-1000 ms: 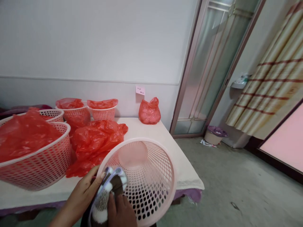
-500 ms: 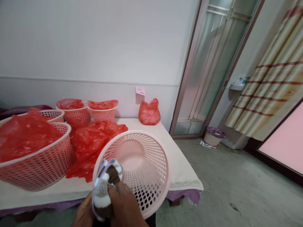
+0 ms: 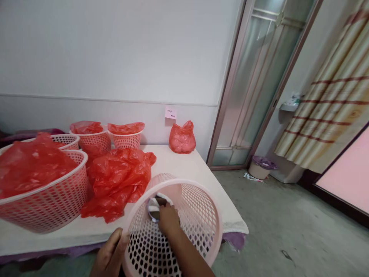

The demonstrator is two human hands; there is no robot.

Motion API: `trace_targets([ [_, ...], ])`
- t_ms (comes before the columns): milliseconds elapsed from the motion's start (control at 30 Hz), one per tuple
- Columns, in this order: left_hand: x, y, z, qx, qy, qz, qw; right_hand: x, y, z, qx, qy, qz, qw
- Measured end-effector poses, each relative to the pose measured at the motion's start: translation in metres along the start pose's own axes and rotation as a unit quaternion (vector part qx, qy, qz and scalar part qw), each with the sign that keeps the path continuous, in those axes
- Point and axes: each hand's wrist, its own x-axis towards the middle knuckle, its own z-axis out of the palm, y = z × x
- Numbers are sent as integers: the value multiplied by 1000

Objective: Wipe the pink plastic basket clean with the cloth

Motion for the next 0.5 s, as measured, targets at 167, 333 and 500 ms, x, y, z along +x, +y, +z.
trace_targets([
  [167,9,-5,-4,9,-25,10,1000,-34,-20,-12,124,1,-142,982],
  [333,16,1,-14,14,23,-15,1000,-98,-7,3,13,86,-258,962],
  [500,34,23,-18,18,50,-7,999,-130,11,30,-112,225,-251,935],
])
